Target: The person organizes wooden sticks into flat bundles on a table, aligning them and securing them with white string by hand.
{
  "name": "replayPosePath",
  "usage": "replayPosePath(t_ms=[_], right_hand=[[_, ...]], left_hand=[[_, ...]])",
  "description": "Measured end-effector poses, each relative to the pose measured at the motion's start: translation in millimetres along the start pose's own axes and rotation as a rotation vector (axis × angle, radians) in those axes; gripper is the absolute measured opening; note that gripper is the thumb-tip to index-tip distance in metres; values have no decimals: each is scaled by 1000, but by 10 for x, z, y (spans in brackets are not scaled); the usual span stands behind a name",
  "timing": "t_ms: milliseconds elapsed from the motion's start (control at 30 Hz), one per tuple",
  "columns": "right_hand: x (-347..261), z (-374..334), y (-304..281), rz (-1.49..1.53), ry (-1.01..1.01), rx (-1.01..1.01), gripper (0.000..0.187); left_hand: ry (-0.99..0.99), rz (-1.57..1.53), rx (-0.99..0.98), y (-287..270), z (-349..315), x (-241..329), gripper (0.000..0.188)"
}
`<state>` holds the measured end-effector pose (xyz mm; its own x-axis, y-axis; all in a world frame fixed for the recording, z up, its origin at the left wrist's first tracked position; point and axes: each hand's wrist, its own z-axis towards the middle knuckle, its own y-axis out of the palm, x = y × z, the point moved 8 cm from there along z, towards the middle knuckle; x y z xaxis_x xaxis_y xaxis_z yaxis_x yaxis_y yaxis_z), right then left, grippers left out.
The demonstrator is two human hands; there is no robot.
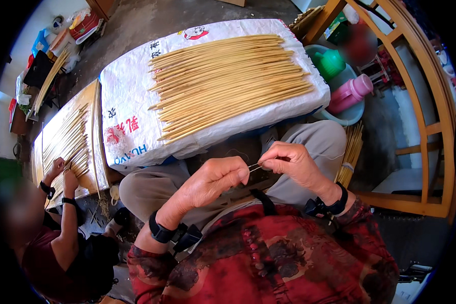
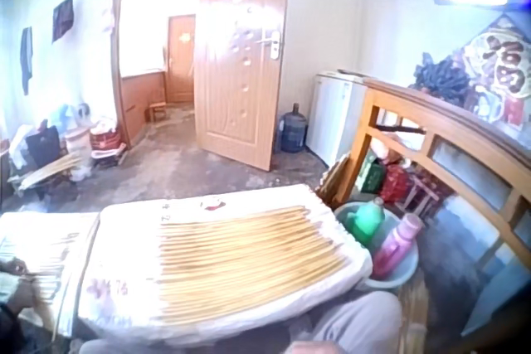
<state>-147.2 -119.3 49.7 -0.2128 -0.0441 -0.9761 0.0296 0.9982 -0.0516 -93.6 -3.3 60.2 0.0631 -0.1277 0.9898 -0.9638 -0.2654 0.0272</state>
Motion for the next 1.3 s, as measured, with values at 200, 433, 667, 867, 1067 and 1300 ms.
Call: replayPosePath(t_ms=[200, 433, 667, 867, 1067, 1300], right_hand=[[-254, 55, -77, -260, -251, 97, 4], [-437, 61, 54, -534, -300, -70, 16], [-493, 162, 205, -278, -373, -111, 34], [-350, 171, 336, -79, -294, -161, 30], [-358, 152, 352, -20, -265, -212, 25], [-596, 192, 215, -187, -455, -91, 13]], left_hand=[[13, -58, -42, 25, -38, -181, 22], [71, 14, 35, -49, -60, -81, 21], [147, 95, 109, -73, -59, 131, 23], [150, 131, 114, -72, -136, 240, 22], [133, 68, 133, -52, -179, 422, 23], [148, 173, 173, -80, -181, 668, 23]])
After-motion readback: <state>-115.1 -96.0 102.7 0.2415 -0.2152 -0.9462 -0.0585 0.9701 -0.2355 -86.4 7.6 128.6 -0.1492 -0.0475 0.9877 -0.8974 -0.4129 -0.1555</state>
